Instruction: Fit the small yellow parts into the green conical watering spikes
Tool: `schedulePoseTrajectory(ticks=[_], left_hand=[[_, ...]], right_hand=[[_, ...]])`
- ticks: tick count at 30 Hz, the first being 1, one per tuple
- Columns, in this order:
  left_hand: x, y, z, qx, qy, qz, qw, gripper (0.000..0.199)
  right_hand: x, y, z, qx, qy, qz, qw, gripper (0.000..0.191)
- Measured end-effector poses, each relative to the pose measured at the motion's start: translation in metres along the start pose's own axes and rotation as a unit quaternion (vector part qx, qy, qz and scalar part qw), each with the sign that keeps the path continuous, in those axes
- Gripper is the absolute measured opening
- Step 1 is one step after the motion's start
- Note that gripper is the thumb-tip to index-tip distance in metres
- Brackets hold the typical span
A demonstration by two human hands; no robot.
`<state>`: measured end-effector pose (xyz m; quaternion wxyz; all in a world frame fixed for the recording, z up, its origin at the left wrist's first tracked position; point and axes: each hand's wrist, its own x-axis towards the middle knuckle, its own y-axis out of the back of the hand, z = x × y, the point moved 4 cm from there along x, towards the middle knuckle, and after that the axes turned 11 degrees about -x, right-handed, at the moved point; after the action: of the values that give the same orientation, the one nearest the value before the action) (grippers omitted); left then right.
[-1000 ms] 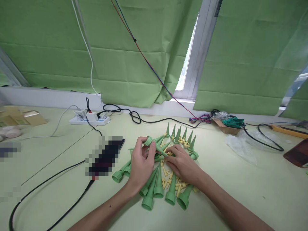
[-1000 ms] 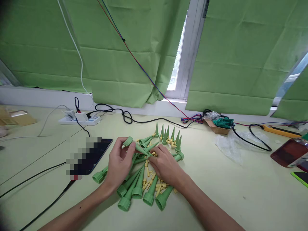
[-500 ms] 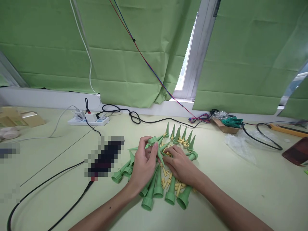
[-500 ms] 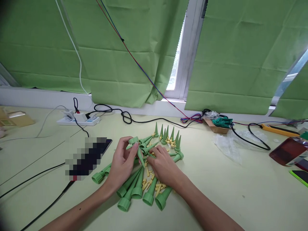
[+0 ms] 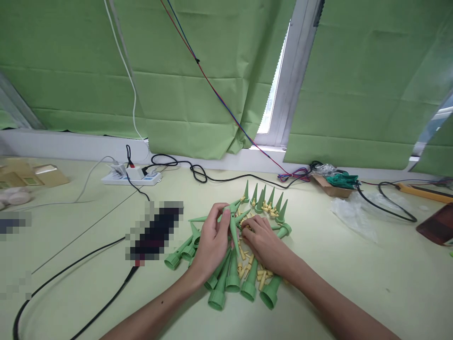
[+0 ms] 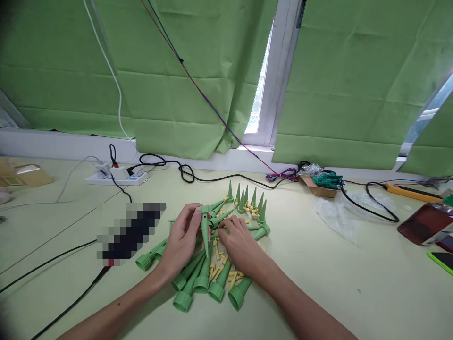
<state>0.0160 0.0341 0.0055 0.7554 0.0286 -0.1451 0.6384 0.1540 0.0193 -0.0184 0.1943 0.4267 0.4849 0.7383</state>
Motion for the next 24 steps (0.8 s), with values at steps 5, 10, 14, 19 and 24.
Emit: schedulePoseTrajectory(ticks=[5, 10, 14, 19, 24], left_hand=[[0.001, 0.001, 0.002, 0.008, -0.006, 0.003, 1.000, 0.031], [0.001, 0.001, -0.001, 0.010, 0.002, -0.002, 1.000, 0.032], [0.002, 0.002, -0.002, 0.015, 0.002, -0.001, 1.000, 0.033], [0.002, 0.001, 0.000, 0.020, 0.001, -0.004, 1.000, 0.032], [0.001, 0.000, 0.002, 0.018, 0.003, -0.004, 1.000, 0.031]], right_hand=[[0.002, 0.004, 0.002, 0.005, -0.039, 0.014, 0.999, 0.013], [0.003, 0.009, 0.007, 0.032, -0.078, 0.053, 0.995, 0.016], [0.001, 0.009, 0.006, 0.029, -0.059, 0.037, 0.997, 0.014], [-0.001, 0.007, 0.002, 0.016, -0.034, -0.006, 0.999, 0.013], [-0.001, 0.011, 0.001, 0.025, -0.031, -0.014, 0.999, 0.011]])
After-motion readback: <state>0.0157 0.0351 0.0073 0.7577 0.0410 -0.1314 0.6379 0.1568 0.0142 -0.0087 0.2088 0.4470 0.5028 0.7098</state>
